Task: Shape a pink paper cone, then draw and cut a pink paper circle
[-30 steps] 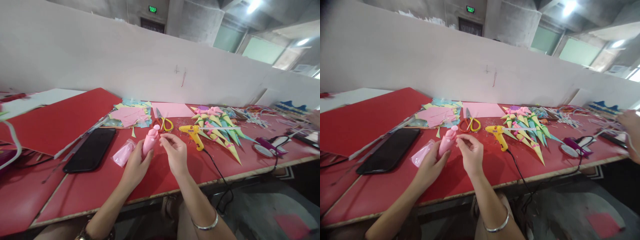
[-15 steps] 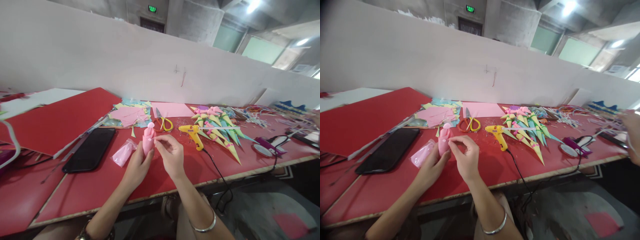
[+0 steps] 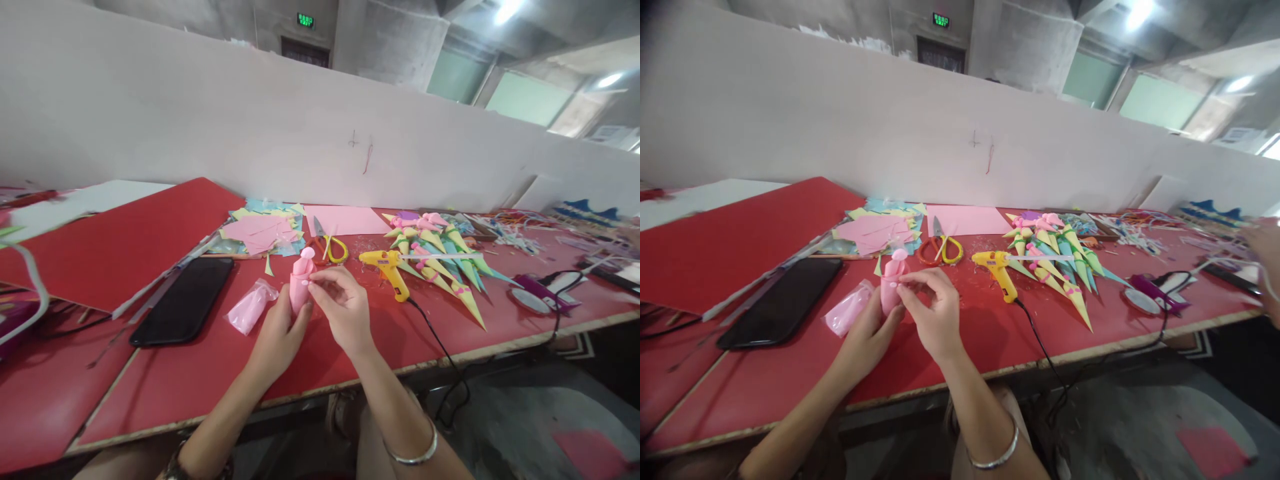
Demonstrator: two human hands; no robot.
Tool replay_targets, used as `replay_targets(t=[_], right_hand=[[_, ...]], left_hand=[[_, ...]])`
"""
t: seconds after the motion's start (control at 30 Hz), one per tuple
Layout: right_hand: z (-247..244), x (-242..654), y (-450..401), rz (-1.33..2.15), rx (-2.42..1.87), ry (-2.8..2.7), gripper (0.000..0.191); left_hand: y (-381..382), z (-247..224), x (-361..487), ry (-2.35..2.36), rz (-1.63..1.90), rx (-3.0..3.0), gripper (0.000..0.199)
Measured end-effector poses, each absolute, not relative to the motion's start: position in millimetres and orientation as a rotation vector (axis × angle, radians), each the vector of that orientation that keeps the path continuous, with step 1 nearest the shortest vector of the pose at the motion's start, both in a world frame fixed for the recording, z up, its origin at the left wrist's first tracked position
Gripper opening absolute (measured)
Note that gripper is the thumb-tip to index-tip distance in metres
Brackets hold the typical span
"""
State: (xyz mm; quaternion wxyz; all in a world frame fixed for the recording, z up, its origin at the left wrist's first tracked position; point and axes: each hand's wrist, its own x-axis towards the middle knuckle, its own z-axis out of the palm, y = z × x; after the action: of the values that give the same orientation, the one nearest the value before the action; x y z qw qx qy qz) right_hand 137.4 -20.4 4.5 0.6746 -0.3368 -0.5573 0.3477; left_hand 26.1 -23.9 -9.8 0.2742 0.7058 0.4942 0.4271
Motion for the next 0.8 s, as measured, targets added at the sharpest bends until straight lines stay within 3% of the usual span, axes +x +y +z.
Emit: replay_targets(t=[0.2,0.8], right_hand=[[5.4,140.4,-20.2,0.817,-0.704,-1.290,0.014],[3.3,141.1,-17.9,0.836,-0.684,-1.282,0.006]], left_hand=[[-24.6,-8.7,25.6,1.331,1.143,1.897,0.019],[-24.4,-10.3,23.8,1.376,1.094,1.975,0.025]])
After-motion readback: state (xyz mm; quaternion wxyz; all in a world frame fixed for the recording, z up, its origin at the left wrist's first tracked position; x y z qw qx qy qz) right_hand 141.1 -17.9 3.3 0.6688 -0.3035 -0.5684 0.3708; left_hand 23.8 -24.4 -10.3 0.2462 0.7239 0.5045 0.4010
